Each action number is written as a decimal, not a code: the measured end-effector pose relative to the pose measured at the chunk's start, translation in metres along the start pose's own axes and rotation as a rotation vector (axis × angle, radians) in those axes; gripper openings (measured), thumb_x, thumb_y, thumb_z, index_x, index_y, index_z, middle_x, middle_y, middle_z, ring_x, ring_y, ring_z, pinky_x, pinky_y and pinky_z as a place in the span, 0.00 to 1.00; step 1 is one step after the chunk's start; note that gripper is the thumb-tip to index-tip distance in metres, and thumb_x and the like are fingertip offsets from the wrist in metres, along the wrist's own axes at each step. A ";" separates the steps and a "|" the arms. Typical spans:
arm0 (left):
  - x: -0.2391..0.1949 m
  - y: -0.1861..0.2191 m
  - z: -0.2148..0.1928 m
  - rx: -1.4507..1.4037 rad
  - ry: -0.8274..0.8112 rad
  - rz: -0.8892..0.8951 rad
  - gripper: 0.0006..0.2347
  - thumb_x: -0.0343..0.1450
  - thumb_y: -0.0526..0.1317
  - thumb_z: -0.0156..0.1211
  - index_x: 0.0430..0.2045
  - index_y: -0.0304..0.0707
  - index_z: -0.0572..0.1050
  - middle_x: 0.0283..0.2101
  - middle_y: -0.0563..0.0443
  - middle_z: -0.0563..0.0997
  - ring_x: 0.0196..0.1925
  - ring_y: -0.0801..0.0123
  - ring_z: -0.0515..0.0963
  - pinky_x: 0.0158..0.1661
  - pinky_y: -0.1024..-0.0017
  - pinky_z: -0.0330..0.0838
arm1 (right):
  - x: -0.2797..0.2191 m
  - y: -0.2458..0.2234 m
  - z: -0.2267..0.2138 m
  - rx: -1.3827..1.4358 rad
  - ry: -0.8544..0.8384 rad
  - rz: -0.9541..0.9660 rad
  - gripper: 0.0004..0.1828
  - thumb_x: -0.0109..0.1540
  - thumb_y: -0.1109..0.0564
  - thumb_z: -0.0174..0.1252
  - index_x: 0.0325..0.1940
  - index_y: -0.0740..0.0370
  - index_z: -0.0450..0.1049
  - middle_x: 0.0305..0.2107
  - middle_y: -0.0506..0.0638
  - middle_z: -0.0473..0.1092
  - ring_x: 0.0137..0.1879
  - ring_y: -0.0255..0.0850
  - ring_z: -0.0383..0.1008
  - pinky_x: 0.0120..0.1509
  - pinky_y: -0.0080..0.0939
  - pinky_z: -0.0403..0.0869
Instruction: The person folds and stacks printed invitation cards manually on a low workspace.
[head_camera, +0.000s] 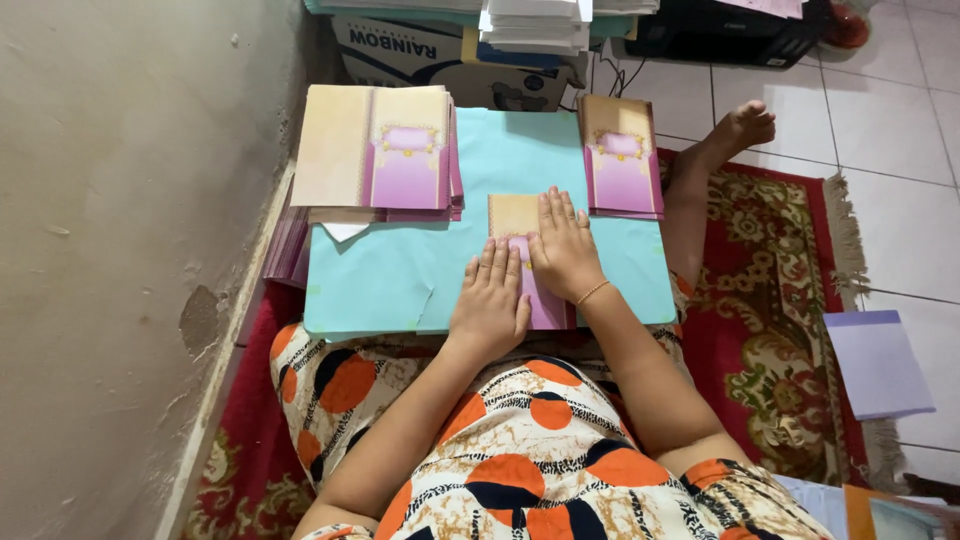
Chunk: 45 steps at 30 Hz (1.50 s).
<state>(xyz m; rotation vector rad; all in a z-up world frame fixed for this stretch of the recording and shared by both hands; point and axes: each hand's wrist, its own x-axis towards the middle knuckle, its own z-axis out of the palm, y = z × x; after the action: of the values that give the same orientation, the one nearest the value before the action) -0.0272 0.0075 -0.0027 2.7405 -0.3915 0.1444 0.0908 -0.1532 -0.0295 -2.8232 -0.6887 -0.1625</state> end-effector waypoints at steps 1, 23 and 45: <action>-0.001 0.000 -0.001 0.001 0.001 0.001 0.31 0.74 0.49 0.38 0.70 0.26 0.52 0.74 0.27 0.51 0.78 0.42 0.45 0.70 0.50 0.36 | -0.009 -0.004 -0.003 0.000 0.002 0.000 0.37 0.70 0.42 0.36 0.79 0.63 0.47 0.75 0.63 0.45 0.81 0.56 0.41 0.78 0.63 0.44; -0.001 -0.001 -0.001 -0.005 -0.015 -0.001 0.31 0.74 0.49 0.39 0.71 0.26 0.51 0.74 0.28 0.50 0.78 0.42 0.45 0.70 0.49 0.38 | -0.057 -0.027 -0.030 -0.005 -0.057 -0.038 0.35 0.69 0.44 0.37 0.79 0.60 0.47 0.75 0.61 0.46 0.80 0.55 0.43 0.73 0.75 0.43; 0.000 -0.002 0.011 0.017 0.058 0.012 0.31 0.73 0.49 0.41 0.70 0.25 0.53 0.73 0.27 0.53 0.77 0.41 0.47 0.70 0.48 0.41 | -0.097 -0.047 -0.053 0.041 -0.188 -0.009 0.35 0.70 0.44 0.34 0.80 0.57 0.43 0.77 0.56 0.40 0.81 0.51 0.38 0.73 0.76 0.36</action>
<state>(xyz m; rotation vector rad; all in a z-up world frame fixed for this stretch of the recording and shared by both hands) -0.0263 0.0054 -0.0133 2.7437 -0.3923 0.2300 -0.0193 -0.1683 0.0153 -2.8205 -0.7348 0.1162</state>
